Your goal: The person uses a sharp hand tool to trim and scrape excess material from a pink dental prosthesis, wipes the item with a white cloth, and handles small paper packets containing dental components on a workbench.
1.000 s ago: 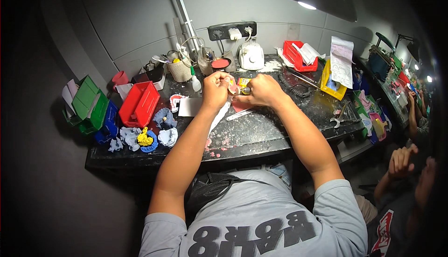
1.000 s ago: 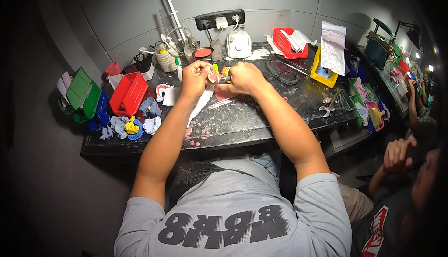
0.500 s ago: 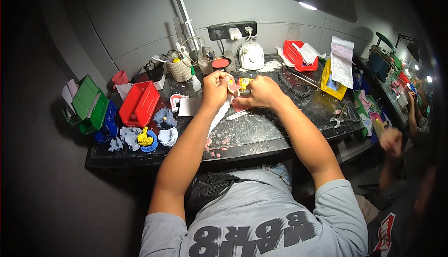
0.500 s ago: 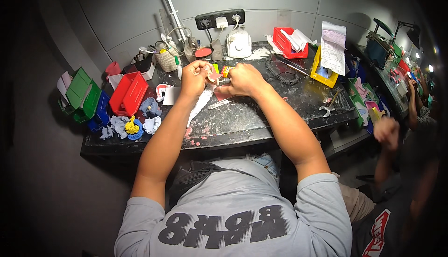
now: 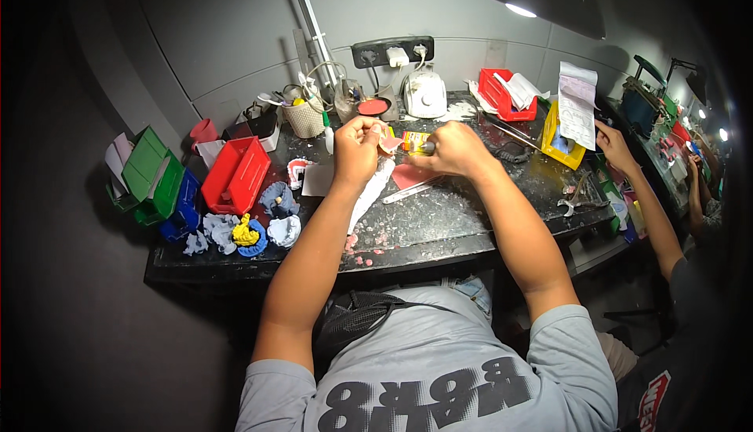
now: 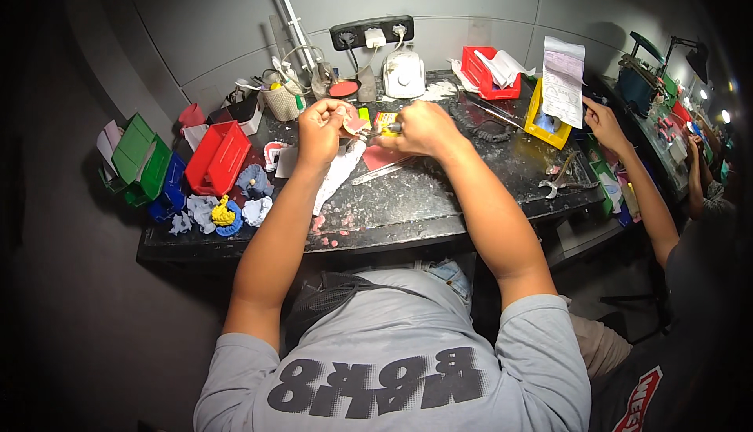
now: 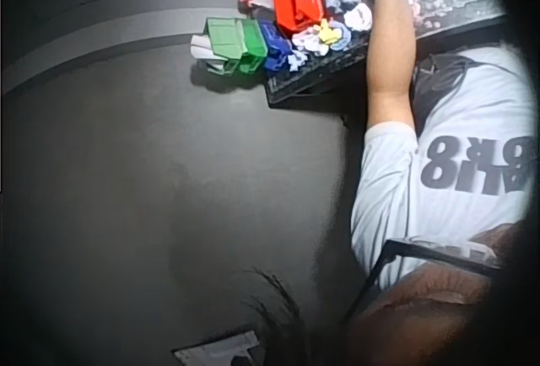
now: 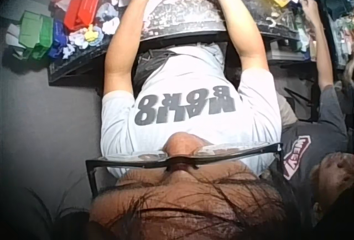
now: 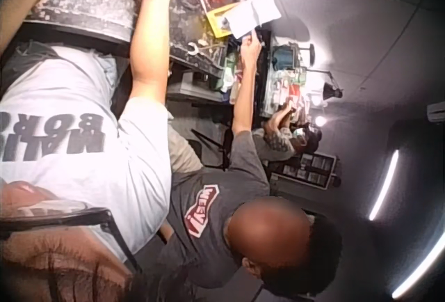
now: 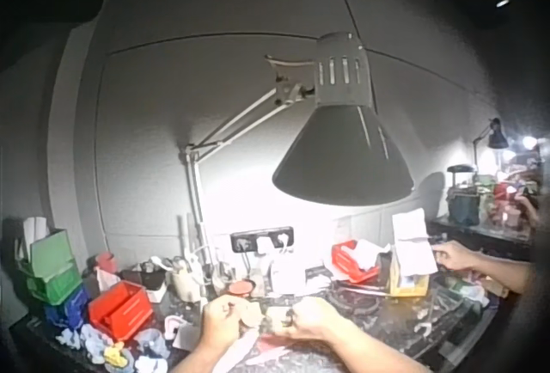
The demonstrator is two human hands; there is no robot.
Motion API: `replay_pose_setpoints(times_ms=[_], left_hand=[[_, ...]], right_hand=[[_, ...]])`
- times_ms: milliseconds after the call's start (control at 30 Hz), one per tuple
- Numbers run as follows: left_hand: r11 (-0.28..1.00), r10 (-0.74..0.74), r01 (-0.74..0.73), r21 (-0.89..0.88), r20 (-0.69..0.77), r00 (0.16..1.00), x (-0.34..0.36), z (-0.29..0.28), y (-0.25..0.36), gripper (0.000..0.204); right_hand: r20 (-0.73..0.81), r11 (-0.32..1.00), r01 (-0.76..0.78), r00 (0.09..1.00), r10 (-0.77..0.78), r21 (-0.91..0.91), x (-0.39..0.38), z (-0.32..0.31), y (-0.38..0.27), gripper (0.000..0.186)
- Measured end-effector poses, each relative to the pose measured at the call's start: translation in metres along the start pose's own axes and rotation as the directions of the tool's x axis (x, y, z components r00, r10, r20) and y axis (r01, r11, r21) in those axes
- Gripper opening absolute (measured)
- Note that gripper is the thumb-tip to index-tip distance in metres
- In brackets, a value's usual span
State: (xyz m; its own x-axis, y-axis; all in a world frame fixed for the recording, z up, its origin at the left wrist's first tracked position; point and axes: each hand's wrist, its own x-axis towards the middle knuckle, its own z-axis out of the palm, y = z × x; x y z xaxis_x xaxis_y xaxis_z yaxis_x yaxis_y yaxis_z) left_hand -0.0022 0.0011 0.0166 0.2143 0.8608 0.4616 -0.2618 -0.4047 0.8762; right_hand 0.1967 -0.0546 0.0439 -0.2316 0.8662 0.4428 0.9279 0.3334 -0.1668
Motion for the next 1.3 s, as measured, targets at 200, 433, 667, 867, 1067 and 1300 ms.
replay_pose_setpoints(times_ms=[200, 433, 667, 867, 1067, 1300], left_hand=[[0.983, 0.154, -0.152, -0.099, 0.006, 0.988, -0.017, 0.010, 0.042, 0.013], [0.920, 0.315, -0.303, -0.248, 0.009, 0.949, -0.041, 0.016, 0.084, 0.013], [0.882, 0.405, -0.390, -0.263, 0.002, 0.914, -0.047, 0.012, 0.085, 0.011], [0.883, 0.447, -0.440, -0.163, 0.003, 0.895, -0.047, 0.010, 0.084, 0.010], [0.881, 0.470, -0.464, -0.091, 0.056, 0.881, -0.047, 0.008, 0.085, 0.009], [0.868, 0.495, -0.495, -0.021, 0.068, 0.866, -0.049, 0.012, 0.087, 0.009]], right_hand=[[-0.044, 0.994, -0.104, 0.994, 0.104, 0.016, -0.004, -0.015, 0.013, 0.056], [-0.056, 0.990, -0.120, 0.991, 0.124, 0.067, -0.005, -0.026, 0.014, 0.056], [0.060, 0.984, -0.171, 0.984, 0.167, 0.054, -0.004, -0.031, 0.007, 0.055], [0.069, 0.985, -0.166, 0.984, 0.162, 0.053, -0.003, -0.029, 0.010, 0.053], [0.061, 0.984, -0.168, 0.985, 0.164, 0.061, -0.002, -0.026, 0.011, 0.051], [0.078, 0.983, -0.175, 0.982, 0.171, 0.057, -0.003, -0.024, 0.013, 0.050]])
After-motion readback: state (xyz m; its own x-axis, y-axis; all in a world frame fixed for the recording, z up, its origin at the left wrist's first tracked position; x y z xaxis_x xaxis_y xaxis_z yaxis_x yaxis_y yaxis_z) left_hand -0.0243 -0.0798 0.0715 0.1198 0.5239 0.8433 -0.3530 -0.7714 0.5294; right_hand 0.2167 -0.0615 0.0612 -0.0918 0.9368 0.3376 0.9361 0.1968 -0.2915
